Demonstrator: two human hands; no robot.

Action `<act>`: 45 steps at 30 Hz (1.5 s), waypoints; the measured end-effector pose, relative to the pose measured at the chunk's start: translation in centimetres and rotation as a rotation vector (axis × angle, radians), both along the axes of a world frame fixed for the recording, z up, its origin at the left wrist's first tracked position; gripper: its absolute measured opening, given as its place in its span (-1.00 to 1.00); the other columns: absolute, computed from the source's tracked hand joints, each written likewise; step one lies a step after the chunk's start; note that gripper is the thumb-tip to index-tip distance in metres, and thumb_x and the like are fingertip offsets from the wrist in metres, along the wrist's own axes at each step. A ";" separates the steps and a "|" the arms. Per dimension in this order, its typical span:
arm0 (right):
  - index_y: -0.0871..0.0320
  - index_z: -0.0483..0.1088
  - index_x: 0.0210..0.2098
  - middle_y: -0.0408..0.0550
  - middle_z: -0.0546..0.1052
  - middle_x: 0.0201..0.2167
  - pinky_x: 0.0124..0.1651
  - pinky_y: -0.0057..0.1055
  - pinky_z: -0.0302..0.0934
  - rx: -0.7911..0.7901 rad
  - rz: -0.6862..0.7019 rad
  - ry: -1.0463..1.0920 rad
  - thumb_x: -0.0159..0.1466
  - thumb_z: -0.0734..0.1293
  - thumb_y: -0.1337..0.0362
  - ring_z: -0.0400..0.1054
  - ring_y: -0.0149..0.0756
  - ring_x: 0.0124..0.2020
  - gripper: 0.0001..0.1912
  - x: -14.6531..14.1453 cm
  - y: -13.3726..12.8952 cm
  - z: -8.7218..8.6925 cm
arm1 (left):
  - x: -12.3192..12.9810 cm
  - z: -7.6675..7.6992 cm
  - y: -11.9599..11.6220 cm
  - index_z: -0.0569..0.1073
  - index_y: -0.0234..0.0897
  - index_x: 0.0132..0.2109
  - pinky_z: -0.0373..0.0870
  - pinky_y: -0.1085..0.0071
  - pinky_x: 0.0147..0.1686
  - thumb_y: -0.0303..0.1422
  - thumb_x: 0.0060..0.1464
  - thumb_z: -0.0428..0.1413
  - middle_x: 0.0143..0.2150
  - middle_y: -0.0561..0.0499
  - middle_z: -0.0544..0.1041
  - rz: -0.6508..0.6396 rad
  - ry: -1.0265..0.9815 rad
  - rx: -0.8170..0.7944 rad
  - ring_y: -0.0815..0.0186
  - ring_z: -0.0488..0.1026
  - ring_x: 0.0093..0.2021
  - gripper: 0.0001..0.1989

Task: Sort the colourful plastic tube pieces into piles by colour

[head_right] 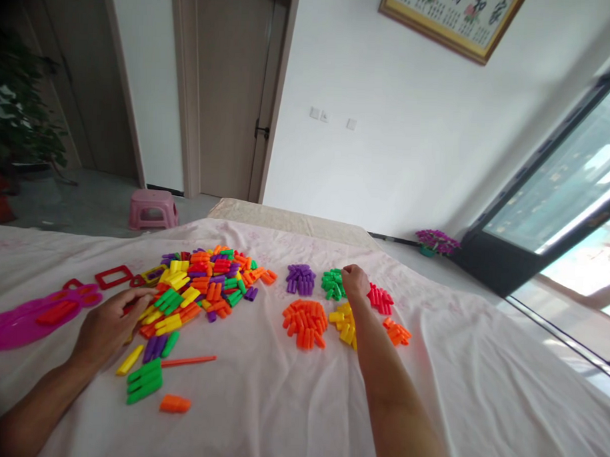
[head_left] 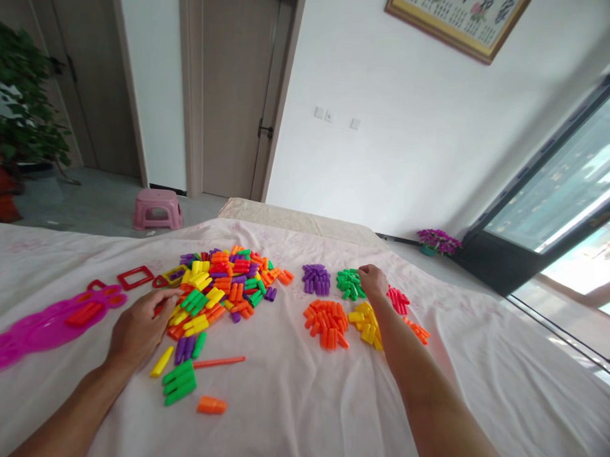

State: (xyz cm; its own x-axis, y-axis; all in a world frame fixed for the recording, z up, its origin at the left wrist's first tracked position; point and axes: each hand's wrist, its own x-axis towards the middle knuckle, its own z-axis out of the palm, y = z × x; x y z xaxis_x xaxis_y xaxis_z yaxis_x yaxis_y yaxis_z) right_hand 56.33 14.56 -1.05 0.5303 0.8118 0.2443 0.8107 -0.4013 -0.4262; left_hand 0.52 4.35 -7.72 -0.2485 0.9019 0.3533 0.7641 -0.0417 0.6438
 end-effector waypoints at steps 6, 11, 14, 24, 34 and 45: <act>0.11 0.62 -0.10 0.13 0.62 -0.12 -0.19 -0.33 0.23 -0.024 -0.024 0.002 0.18 0.30 0.21 0.49 -0.04 -0.08 -0.64 0.7 -0.4 -0.5 | -0.1 -0.2 0.0 0.57 -0.05 -0.04 0.41 0.40 -0.23 -0.11 0.24 -0.03 -0.04 0.07 0.64 -0.006 -0.002 0.015 0.23 0.57 -0.16 -0.66; 0.07 0.57 -0.02 0.07 0.62 -0.06 -0.14 -0.30 0.25 0.039 -0.005 -0.012 0.26 0.25 0.17 0.47 -0.06 -0.03 -0.62 -0.8 -1.2 0.3 | -0.1 -0.2 0.1 0.57 -0.07 -0.03 0.41 0.39 -0.16 -0.11 0.24 -0.03 -0.02 0.06 0.64 -0.008 -0.018 0.016 0.21 0.57 -0.07 -0.66; 0.10 0.58 -0.08 0.01 0.64 -0.15 -0.13 -0.33 0.28 0.163 0.182 0.043 0.26 0.26 0.16 0.50 -0.15 -0.12 -0.66 -4.3 -1.9 0.7 | 0.1 0.1 -0.1 0.56 -0.09 -0.06 0.41 0.39 -0.12 -0.13 0.24 -0.04 -0.03 0.05 0.64 -0.019 -0.024 0.040 0.21 0.55 -0.02 -0.66; 0.10 0.55 -0.21 -0.05 0.62 -0.26 -0.13 -0.37 0.34 0.119 1.189 0.201 0.33 0.29 0.32 0.49 -0.29 -0.23 -0.83 -24.8 -13.1 -1.8 | 0.1 0.3 0.0 0.59 -0.12 -0.06 0.41 0.42 -0.17 -0.13 0.22 -0.02 -0.07 0.04 0.66 0.019 -0.144 0.029 0.25 0.57 -0.11 -0.65; 0.02 0.38 0.12 -0.07 0.51 0.07 0.03 -0.39 0.28 -0.001 1.643 -0.162 0.36 0.33 0.26 0.41 -0.26 0.01 -0.66 -34.4 -15.7 -2.3 | 0.1 0.4 -0.1 0.59 -0.13 -0.07 0.43 0.43 -0.17 -0.12 0.20 -0.01 -0.07 0.03 0.66 0.000 -0.161 0.058 0.23 0.57 -0.11 -0.65; 0.02 0.49 -0.09 -0.14 0.50 -0.16 -0.24 -0.46 0.22 0.008 1.490 -0.212 0.32 0.38 0.17 0.40 -0.32 -0.18 -0.82 -31.7 -15.2 -0.2 | 0.1 0.8 -0.3 0.57 -0.05 -0.03 0.39 0.44 -0.37 -0.05 0.20 -0.02 -0.17 0.11 0.66 0.041 -0.135 -0.072 0.30 0.54 -0.38 -0.62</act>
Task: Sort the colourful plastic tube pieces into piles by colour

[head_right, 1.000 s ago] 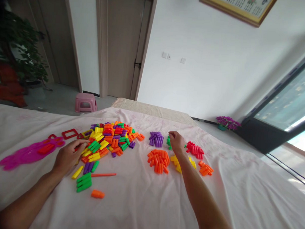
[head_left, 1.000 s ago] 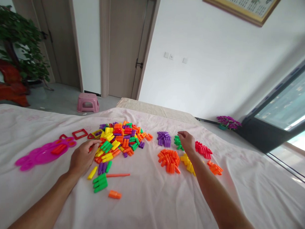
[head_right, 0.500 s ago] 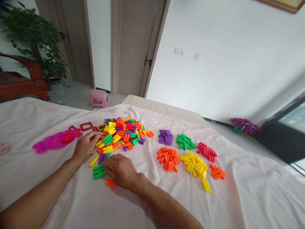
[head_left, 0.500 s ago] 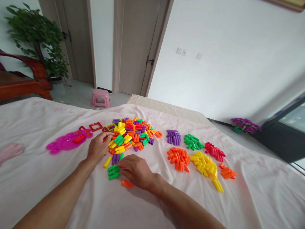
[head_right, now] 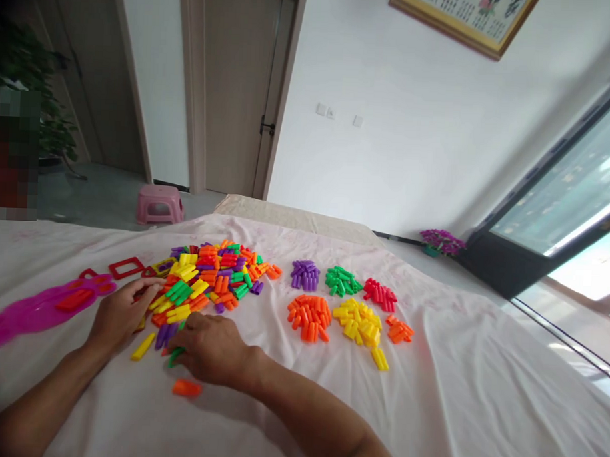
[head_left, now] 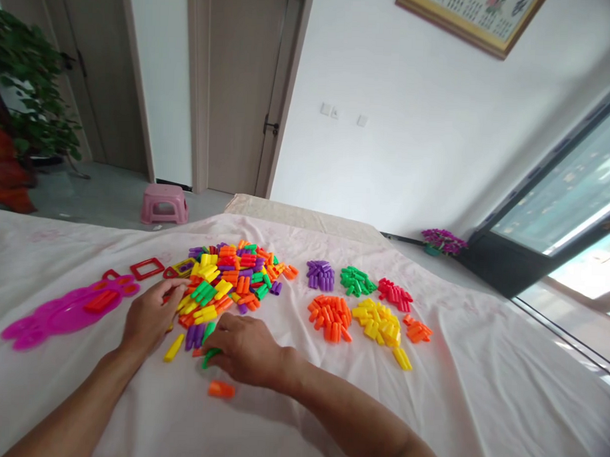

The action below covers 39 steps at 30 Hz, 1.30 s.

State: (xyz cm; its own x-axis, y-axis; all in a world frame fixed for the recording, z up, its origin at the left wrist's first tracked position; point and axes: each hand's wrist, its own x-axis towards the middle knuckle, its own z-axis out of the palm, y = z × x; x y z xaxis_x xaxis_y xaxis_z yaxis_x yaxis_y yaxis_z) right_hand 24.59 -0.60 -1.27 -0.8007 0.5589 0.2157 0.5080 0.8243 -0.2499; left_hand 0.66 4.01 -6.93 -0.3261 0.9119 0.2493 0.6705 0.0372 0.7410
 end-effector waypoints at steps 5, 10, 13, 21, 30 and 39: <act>0.06 0.52 -0.16 -0.11 0.54 -0.24 -0.15 -0.45 0.22 -0.027 -0.225 0.273 0.32 0.40 0.18 0.41 -0.34 -0.21 -0.87 6.4 2.5 1.4 | 0.1 0.3 -0.1 0.56 -0.02 -0.01 0.35 0.44 -0.45 -0.01 0.19 -0.03 -0.24 0.14 0.65 0.009 -0.016 -0.079 0.31 0.53 -0.43 -0.60; 0.08 0.56 -0.20 -0.09 0.57 -0.26 -0.22 -0.42 0.23 0.104 -0.632 0.491 0.27 0.40 0.13 0.39 -0.33 -0.32 -0.82 15.4 7.6 2.3 | 0.0 0.3 -0.1 0.55 -0.05 0.01 0.34 0.47 -0.41 -0.01 0.20 -0.03 -0.22 0.10 0.65 0.004 0.027 -0.095 0.28 0.55 -0.31 -0.58; 0.06 0.57 -0.23 -0.12 0.60 -0.28 -0.29 -0.41 0.21 0.155 -0.915 0.535 0.23 0.39 0.05 0.37 -0.33 -0.42 -0.75 20.9 10.7 2.1 | 0.0 0.2 0.0 0.54 -0.05 0.03 0.34 0.46 -0.38 -0.02 0.20 -0.04 -0.21 0.10 0.64 0.001 0.038 -0.106 0.31 0.53 -0.36 -0.58; 0.12 0.57 -0.16 -0.04 0.64 -0.20 -0.20 -0.42 0.26 0.121 -1.300 0.407 0.21 0.33 0.18 0.50 -0.24 -0.25 -0.73 31.0 15.1 -1.0 | -0.3 -0.3 0.4 0.57 -0.07 -0.01 0.35 0.48 -0.32 -0.07 0.20 -0.01 -0.10 0.10 0.65 -0.003 0.059 -0.047 0.30 0.55 -0.25 -0.62; 0.10 0.59 -0.07 0.08 0.62 -0.10 -0.13 -0.30 0.28 0.054 -1.428 0.185 0.17 0.34 0.25 0.49 -0.05 -0.08 -0.66 32.8 14.8 -2.1 | -0.3 -0.6 0.1 0.55 -0.05 0.00 0.38 0.47 -0.38 -0.04 0.20 0.01 -0.15 0.13 0.66 -0.007 0.018 -0.032 0.31 0.56 -0.33 -0.63; 0.15 0.57 -0.12 0.02 0.62 -0.14 0.00 -0.28 0.32 0.206 -1.022 0.503 0.23 0.22 0.30 0.48 -0.20 -0.11 -0.67 24.7 10.7 -1.0 | 2.0 0.5 -1.2 0.57 -0.22 -0.15 0.43 0.33 0.00 -0.26 0.25 0.03 -0.15 -0.04 0.63 -0.316 0.196 0.483 0.24 0.55 -0.10 -0.76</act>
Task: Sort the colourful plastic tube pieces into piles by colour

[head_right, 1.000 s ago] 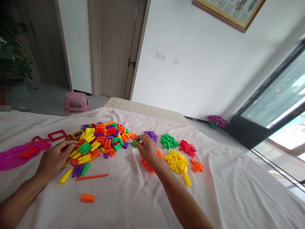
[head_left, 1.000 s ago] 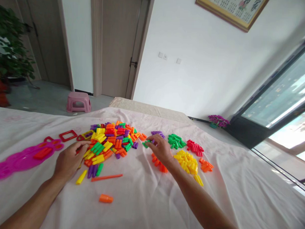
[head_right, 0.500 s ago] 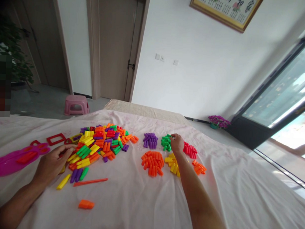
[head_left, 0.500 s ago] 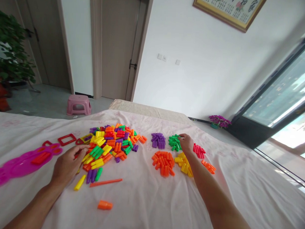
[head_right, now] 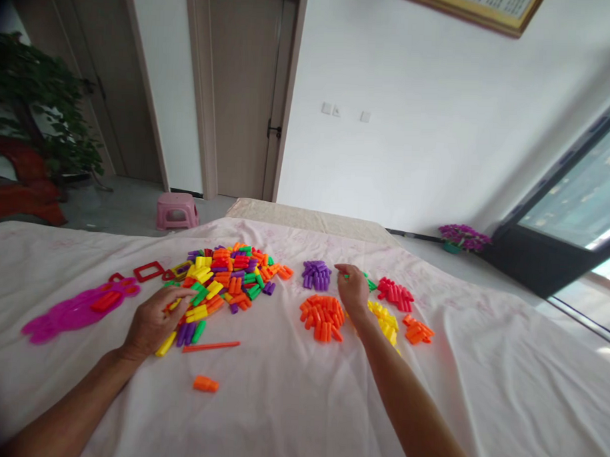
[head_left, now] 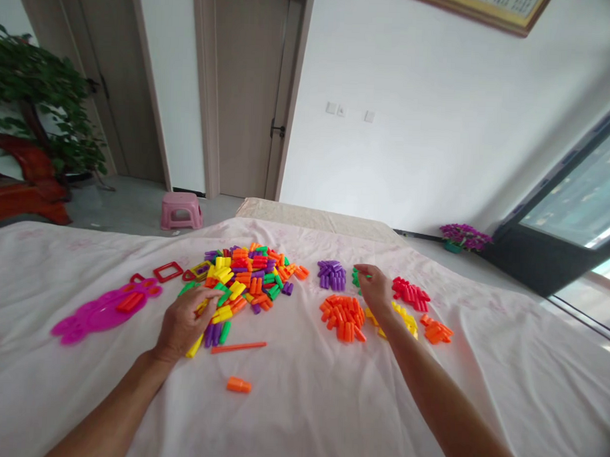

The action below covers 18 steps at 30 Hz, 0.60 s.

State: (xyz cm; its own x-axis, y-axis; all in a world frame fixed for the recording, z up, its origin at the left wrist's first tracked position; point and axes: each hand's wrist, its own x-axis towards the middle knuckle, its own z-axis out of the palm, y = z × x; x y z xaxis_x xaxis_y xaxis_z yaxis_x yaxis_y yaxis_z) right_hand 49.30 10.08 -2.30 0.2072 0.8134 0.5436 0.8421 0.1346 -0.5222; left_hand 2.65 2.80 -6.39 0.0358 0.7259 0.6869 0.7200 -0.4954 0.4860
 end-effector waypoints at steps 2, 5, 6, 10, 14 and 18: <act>0.13 0.57 -0.16 0.00 0.62 -0.18 -0.03 -0.28 0.34 0.032 0.179 0.059 0.23 0.22 0.31 0.48 -0.21 -0.14 -0.70 -4.2 -2.2 -0.3 | 2.0 1.1 -1.4 0.57 -0.21 -0.13 0.43 0.32 0.03 -0.29 0.26 0.04 -0.12 -0.05 0.63 -0.159 0.093 -0.010 0.25 0.54 -0.05 -0.78; 0.10 0.56 -0.15 -0.04 0.61 -0.18 -0.03 -0.28 0.34 -0.039 0.398 0.098 0.23 0.23 0.37 0.48 -0.24 -0.15 -0.70 -10.3 -5.5 -1.0 | 5.2 1.9 -4.1 0.52 -0.14 0.08 0.33 0.17 0.20 -0.20 0.20 0.12 0.14 -0.09 0.54 -0.369 0.332 -0.110 0.16 0.43 0.17 -0.66; 0.09 0.55 -0.15 -0.04 0.61 -0.18 -0.03 -0.28 0.34 -0.068 0.446 0.109 0.23 0.24 0.39 0.48 -0.24 -0.15 -0.71 -11.9 -6.4 -1.4 | 6.0 1.7 -5.0 0.47 -0.10 0.18 0.27 0.08 0.26 -0.14 0.14 0.18 0.24 -0.10 0.47 -0.394 0.423 -0.135 0.08 0.34 0.26 -0.54; 0.09 0.55 -0.13 -0.06 0.61 -0.18 -0.02 -0.31 0.32 -0.174 0.555 0.084 0.21 0.28 0.45 0.47 -0.25 -0.14 -0.69 -16.0 -8.6 -2.9 | 7.2 -0.2 -6.5 0.30 0.04 0.35 0.08 -0.16 0.31 -0.04 0.08 0.21 0.43 -0.13 0.22 -0.334 0.697 -0.164 -0.11 0.08 0.42 -0.30; 0.11 0.56 -0.18 -0.05 0.61 -0.20 -0.03 -0.36 0.30 -0.214 0.546 0.068 0.17 0.27 0.54 0.47 -0.26 -0.15 -0.66 -16.8 -8.9 -4.4 | 5.9 -1.2 -4.4 0.24 0.00 0.39 -0.02 -0.17 0.34 -0.09 0.24 0.08 0.45 -0.15 0.18 -0.197 0.779 -0.069 -0.06 0.05 0.44 -0.39; 0.10 0.57 -0.24 -0.06 0.61 -0.25 -0.05 -0.38 0.29 -0.191 0.548 0.075 0.20 0.25 0.52 0.46 -0.27 -0.17 -0.69 -16.6 -8.9 -5.3 | 5.4 -0.5 -1.3 0.30 -0.10 0.36 -0.12 -0.13 0.38 -0.09 0.28 0.00 0.43 -0.18 0.21 -0.078 0.743 -0.005 -0.02 0.06 0.43 -0.44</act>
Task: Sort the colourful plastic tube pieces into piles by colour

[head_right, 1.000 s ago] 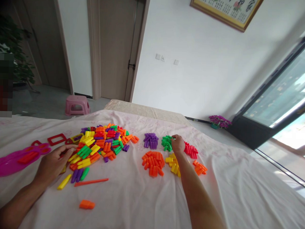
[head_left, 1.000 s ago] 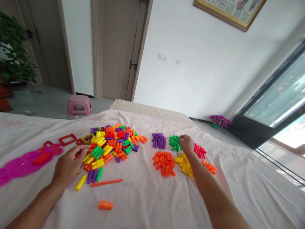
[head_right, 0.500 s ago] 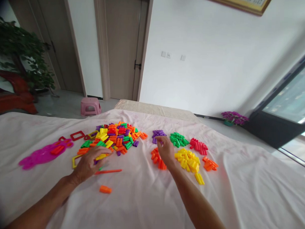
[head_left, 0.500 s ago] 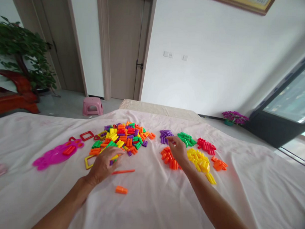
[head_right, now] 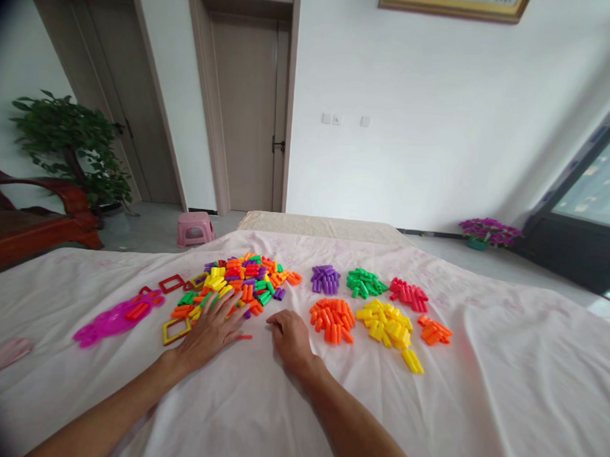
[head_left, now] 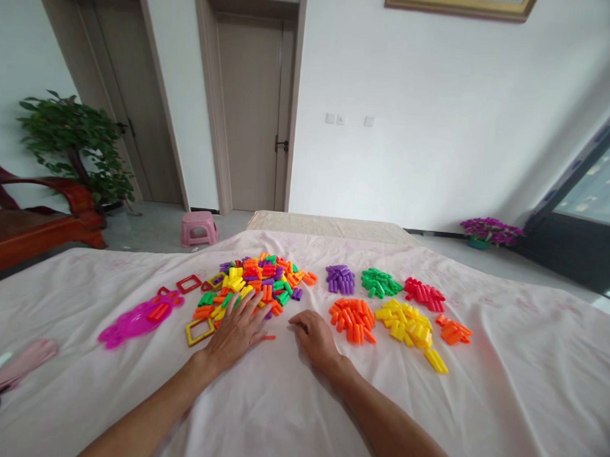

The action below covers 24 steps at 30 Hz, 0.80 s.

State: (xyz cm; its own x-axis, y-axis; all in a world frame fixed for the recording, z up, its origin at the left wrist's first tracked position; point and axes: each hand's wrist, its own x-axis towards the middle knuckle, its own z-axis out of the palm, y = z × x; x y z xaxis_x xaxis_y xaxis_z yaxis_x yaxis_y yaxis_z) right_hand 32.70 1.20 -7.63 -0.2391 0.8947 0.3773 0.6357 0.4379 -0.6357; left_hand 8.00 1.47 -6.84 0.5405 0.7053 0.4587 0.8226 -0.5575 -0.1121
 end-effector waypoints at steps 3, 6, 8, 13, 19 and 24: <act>0.08 0.57 -0.25 -0.07 0.60 -0.26 -0.04 -0.36 0.29 -0.003 -0.006 -0.003 0.20 0.25 0.50 0.45 -0.25 -0.17 -0.69 0.1 -0.2 0.0 | 0.6 0.7 2.0 0.35 -0.11 0.33 -0.13 -0.08 0.40 -0.18 0.29 0.01 0.41 -0.16 0.25 0.029 -0.055 0.003 0.01 0.11 0.42 -0.50; 0.07 0.57 -0.27 -0.07 0.60 -0.28 -0.04 -0.34 0.29 -0.003 -0.018 0.007 0.17 0.23 0.50 0.45 -0.23 -0.18 -0.68 0.2 -0.4 0.2 | 1.2 1.4 4.1 0.37 -0.14 0.31 -0.16 -0.14 0.39 -0.19 0.27 0.01 0.40 -0.20 0.27 0.149 -0.154 0.022 -0.03 0.07 0.43 -0.50; 0.07 0.56 -0.28 -0.07 0.60 -0.27 -0.03 -0.33 0.29 0.006 -0.031 0.043 0.15 0.22 0.51 0.45 -0.23 -0.18 -0.66 0.3 -0.4 0.4 | 1.4 1.9 5.7 0.38 -0.16 0.30 -0.16 -0.22 0.36 -0.13 0.25 0.01 0.40 -0.24 0.24 0.294 -0.215 -0.017 -0.09 0.04 0.43 -0.47; 0.09 0.55 -0.29 -0.05 0.60 -0.26 -0.03 -0.33 0.30 -0.011 -0.061 0.138 0.14 0.20 0.53 0.47 -0.23 -0.17 -0.65 0.5 -0.1 0.1 | 1.5 2.5 7.9 0.36 -0.09 0.31 0.02 -0.34 0.22 0.00 0.24 -0.05 0.45 -0.26 0.13 0.430 -0.221 -0.269 -0.19 0.03 0.42 -0.42; 0.10 0.55 -0.29 -0.06 0.60 -0.27 -0.04 -0.35 0.31 -0.015 -0.066 0.188 0.12 0.19 0.54 0.47 -0.25 -0.19 -0.64 0.5 0.3 -0.6 | 1.8 2.0 5.1 0.45 -0.04 0.23 0.04 -0.21 0.26 -0.03 0.21 0.03 0.42 -0.20 0.21 0.330 -0.126 -0.231 -0.14 0.16 0.36 -0.49; 0.10 0.56 -0.30 -0.06 0.60 -0.28 -0.06 -0.35 0.30 -0.005 -0.074 0.175 0.11 0.19 0.53 0.46 -0.25 -0.21 -0.64 0.4 0.3 -0.5 | 1.9 2.2 2.0 0.39 -0.01 0.29 0.04 -0.16 0.30 -0.03 0.18 0.07 0.38 -0.17 0.29 0.199 -0.097 -0.289 -0.06 0.23 0.34 -0.44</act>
State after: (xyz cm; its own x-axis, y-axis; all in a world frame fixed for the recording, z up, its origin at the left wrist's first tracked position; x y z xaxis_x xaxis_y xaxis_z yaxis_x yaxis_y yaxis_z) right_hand 33.12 1.51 -8.11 -0.1035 0.9094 0.4028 0.5456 0.3905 -0.7415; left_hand 9.86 3.44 -4.62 0.3435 0.9003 0.2674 0.9171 -0.3829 0.1110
